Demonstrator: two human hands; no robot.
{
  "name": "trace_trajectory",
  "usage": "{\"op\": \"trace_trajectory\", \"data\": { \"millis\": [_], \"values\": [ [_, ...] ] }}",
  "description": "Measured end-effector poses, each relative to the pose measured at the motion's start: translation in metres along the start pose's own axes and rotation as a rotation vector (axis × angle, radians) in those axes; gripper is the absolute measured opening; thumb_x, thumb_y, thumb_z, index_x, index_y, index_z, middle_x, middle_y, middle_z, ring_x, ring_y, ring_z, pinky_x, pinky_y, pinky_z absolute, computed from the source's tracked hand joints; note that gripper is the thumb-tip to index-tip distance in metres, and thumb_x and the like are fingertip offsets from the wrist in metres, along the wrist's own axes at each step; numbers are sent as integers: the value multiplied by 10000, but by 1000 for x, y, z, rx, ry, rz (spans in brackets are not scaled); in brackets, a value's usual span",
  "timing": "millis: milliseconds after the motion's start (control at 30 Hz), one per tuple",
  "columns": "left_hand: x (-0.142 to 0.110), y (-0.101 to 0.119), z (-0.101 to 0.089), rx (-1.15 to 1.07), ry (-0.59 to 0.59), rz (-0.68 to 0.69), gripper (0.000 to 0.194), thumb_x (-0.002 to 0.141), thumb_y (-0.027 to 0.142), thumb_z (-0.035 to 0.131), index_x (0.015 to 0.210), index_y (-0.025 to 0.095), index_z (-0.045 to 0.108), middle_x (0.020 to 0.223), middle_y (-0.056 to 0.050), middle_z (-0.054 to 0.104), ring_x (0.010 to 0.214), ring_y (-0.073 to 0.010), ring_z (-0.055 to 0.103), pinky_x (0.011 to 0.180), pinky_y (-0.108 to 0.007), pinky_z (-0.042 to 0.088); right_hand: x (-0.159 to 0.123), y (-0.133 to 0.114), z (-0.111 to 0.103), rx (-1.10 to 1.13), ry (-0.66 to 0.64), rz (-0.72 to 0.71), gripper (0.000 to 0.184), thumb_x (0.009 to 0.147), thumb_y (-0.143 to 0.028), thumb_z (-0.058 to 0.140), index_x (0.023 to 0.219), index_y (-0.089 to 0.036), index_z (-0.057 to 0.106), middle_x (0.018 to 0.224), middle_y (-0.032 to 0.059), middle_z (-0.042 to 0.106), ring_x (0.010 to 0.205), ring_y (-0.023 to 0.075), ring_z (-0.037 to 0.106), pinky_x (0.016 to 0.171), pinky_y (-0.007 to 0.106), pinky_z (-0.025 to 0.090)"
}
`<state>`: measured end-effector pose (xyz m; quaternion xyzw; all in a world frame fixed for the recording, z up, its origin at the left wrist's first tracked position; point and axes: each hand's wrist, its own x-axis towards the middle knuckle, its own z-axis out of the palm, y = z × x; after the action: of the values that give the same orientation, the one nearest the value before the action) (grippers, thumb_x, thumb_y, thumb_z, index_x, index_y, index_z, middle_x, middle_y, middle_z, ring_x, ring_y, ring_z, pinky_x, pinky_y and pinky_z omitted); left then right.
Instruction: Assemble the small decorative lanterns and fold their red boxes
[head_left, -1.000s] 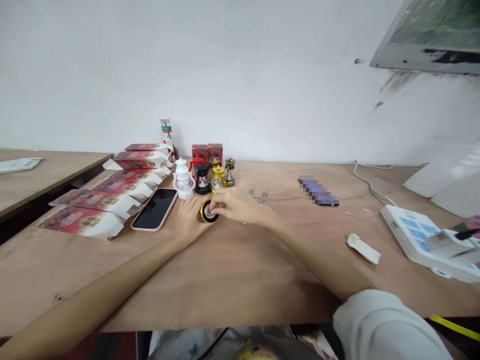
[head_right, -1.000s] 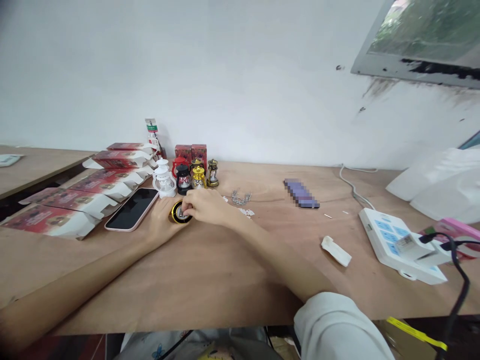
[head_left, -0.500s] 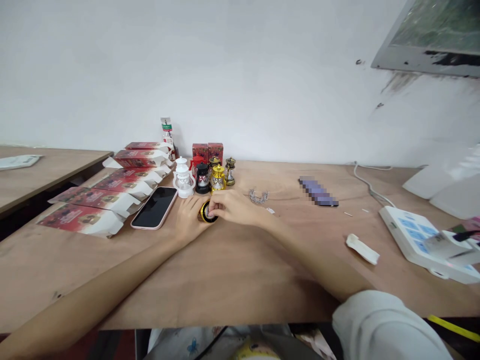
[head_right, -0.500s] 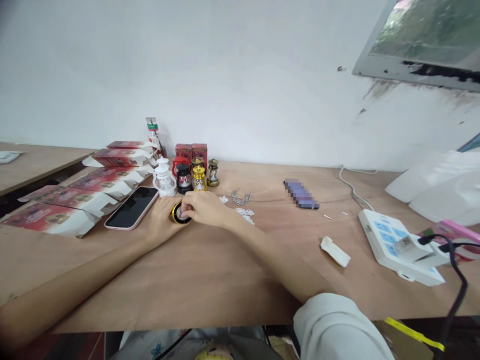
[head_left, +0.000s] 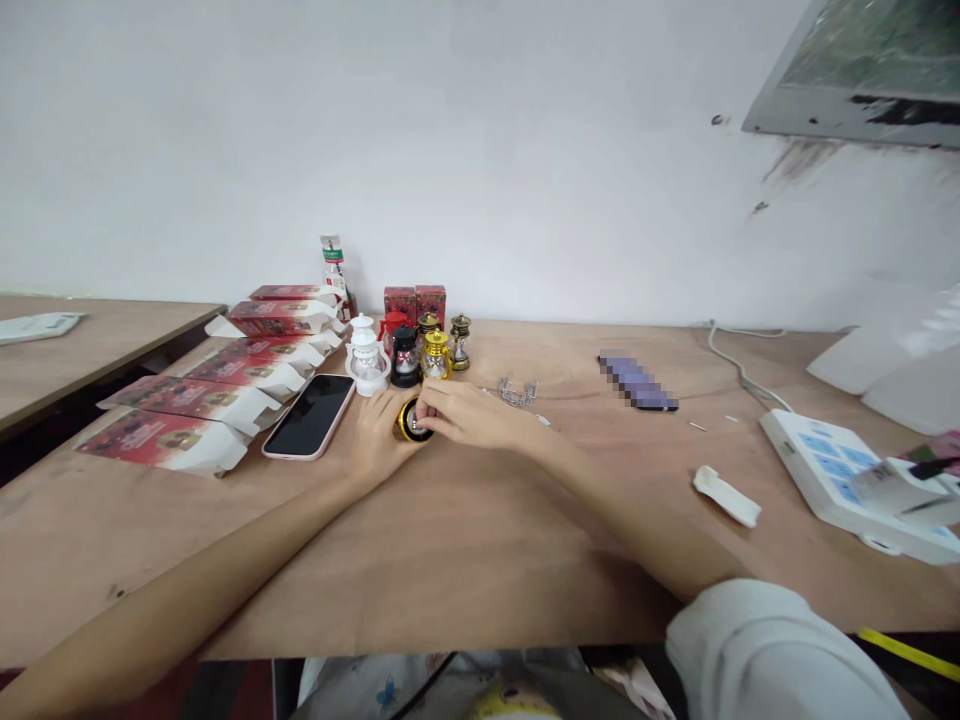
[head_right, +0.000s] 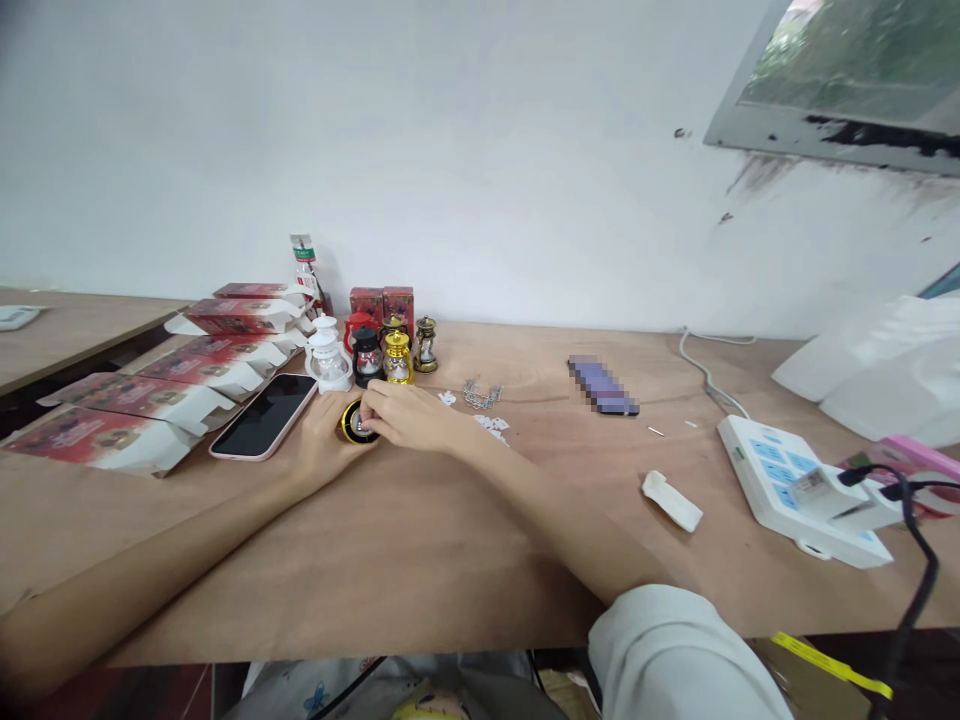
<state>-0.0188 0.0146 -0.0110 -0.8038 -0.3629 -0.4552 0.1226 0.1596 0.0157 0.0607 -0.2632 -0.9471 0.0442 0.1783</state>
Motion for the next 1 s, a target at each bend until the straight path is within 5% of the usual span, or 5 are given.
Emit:
{"op": "trace_trajectory", "data": {
  "millis": [567,833,1000],
  "values": [
    [2,4,-2,-35,-1,-101,313,761,252,652,1047,184,542,978,-61,662,908,-223,603,772,-349,487,2,9,7,301,246,-30,96,836,-181,526,744,-177,500,827,28,555,725,126,517,710,271,440],
    [2,5,-4,-11,-13,-159,279,775,272,631,1030,183,562,974,-62,663,906,-224,599,763,-343,467,0,3,18,1210,463,524,159,692,-99,567,626,-183,449,638,-23,614,542,83,566,557,213,483],
    [5,4,-9,194,-86,101,283,800,229,582,1077,174,589,979,-93,682,930,-242,605,765,-359,439,-26,-18,35,1621,117,1040,241,797,-10,409,661,-117,577,532,1,577,444,44,512,454,116,428]
  ]
}}
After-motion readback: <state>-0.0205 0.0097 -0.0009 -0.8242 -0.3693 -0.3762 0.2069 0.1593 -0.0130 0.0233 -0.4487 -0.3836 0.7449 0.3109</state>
